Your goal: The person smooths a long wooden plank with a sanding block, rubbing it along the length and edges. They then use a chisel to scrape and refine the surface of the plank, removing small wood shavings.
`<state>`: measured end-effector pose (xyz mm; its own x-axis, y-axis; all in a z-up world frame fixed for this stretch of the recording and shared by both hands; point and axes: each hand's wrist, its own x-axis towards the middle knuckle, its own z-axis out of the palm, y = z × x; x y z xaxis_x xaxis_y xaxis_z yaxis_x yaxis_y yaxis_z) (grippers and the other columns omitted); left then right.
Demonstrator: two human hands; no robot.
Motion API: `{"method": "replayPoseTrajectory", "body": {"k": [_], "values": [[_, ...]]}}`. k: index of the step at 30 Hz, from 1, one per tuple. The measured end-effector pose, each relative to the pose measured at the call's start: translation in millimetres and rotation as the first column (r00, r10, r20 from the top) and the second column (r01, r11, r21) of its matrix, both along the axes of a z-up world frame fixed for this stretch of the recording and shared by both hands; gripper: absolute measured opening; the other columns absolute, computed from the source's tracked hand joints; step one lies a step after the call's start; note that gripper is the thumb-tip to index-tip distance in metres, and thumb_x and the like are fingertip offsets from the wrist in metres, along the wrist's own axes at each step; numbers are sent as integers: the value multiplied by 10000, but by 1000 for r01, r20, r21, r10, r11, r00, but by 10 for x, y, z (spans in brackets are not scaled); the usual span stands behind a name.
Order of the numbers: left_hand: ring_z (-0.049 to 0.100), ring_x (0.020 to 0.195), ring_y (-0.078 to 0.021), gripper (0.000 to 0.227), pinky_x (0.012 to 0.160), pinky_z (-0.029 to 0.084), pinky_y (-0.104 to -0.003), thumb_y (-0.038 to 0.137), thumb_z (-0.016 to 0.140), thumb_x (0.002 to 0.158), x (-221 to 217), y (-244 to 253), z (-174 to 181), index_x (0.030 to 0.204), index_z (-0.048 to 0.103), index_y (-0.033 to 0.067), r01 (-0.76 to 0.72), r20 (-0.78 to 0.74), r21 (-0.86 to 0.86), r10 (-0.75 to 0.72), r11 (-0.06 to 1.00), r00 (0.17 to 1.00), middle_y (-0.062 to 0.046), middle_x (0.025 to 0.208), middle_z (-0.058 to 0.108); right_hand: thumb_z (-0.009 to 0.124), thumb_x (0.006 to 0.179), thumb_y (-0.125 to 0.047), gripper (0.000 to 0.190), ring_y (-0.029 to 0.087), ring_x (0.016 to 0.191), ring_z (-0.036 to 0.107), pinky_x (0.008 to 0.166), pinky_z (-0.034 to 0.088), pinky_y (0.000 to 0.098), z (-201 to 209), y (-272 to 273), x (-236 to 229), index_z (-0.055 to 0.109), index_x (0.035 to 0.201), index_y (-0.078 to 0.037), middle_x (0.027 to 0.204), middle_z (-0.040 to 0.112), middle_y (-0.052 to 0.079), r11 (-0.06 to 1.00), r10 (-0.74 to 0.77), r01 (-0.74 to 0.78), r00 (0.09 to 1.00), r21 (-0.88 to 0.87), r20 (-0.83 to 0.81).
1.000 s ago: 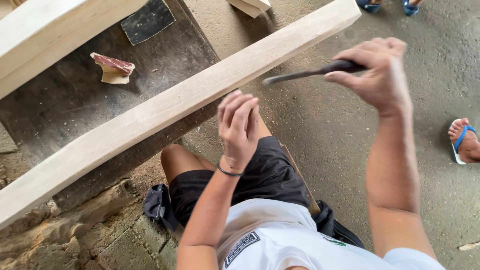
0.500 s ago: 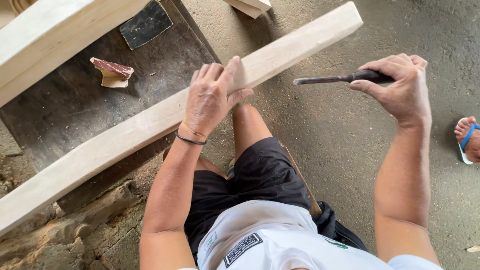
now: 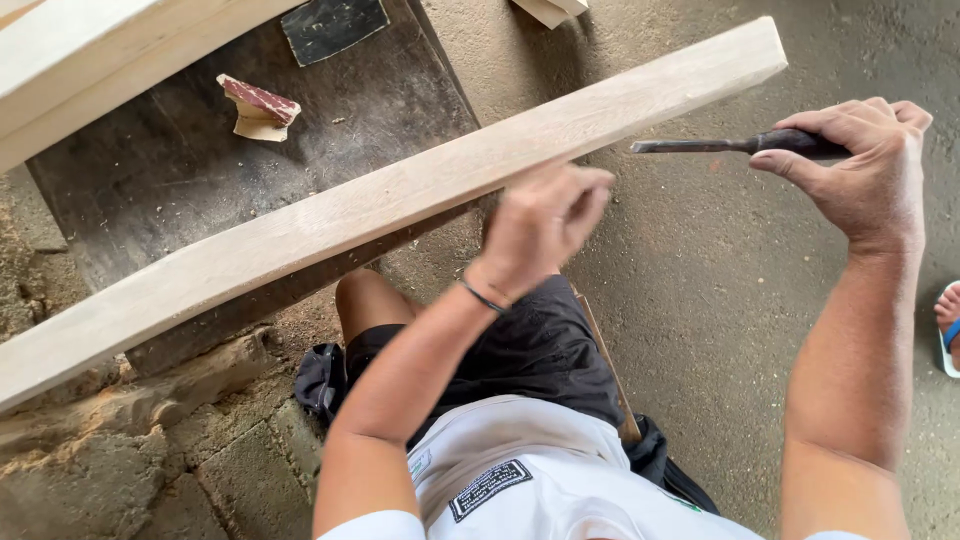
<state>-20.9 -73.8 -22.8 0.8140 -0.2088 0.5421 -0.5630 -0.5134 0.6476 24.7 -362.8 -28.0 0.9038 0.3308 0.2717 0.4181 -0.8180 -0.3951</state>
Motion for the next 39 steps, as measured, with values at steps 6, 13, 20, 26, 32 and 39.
{"method": "replayPoseTrajectory", "body": {"k": [6, 13, 20, 26, 32, 39], "values": [[543, 637, -99, 200, 544, 456, -197, 121, 597, 772, 24, -576, -555, 932, 570, 4, -369, -504, -861, -491, 349, 711, -50, 757, 599, 771, 807, -309, 283, 180, 922, 519, 946, 202, 364, 4, 140, 126, 655, 980, -117, 967, 616, 24, 997, 67, -66, 998, -48, 15], [603, 647, -161, 107, 582, 474, -228, 124, 627, 757, 122, -735, -563, 841, 619, 58, -426, -421, -902, -349, 65, 837, -92, 797, 630, 755, 794, -326, 282, 183, 912, 498, 963, 196, 361, -15, 207, 163, 654, 967, -128, 929, 593, 18, 996, 53, -54, 999, -73, -3], [599, 622, -137, 101, 582, 479, -222, 126, 637, 748, 115, -727, -612, 816, 628, 51, -444, -435, -895, -287, 35, 853, -81, 768, 632, 753, 800, -306, 261, 176, 902, 500, 950, 188, 366, 51, 307, 151, 651, 956, -124, 931, 595, 22, 995, 76, -76, 997, -70, -6], [601, 630, -132, 91, 591, 483, -217, 124, 632, 748, 91, -678, -599, 791, 631, 44, -450, -445, -892, -258, 47, 857, -80, 760, 632, 752, 792, -299, 256, 171, 906, 503, 958, 182, 362, 45, 371, 131, 649, 949, -124, 929, 606, 10, 995, 74, -75, 997, -64, -13], [597, 631, -128, 91, 590, 471, -219, 128, 627, 750, 37, -581, -567, 788, 627, 46, -461, -460, -886, -224, 51, 859, -74, 736, 630, 762, 773, -303, 261, 170, 889, 508, 949, 188, 356, 49, 483, 124, 652, 932, -128, 904, 600, 11, 995, 87, -87, 996, -58, 3], [596, 645, -129, 105, 610, 475, -226, 149, 620, 757, -25, -477, -589, 775, 625, 46, -479, -484, -875, -196, 73, 853, -69, 736, 628, 756, 767, -321, 271, 180, 888, 509, 922, 192, 351, 97, 633, 68, 662, 936, -132, 915, 610, 9, 990, 108, -104, 993, -95, 40]]}}
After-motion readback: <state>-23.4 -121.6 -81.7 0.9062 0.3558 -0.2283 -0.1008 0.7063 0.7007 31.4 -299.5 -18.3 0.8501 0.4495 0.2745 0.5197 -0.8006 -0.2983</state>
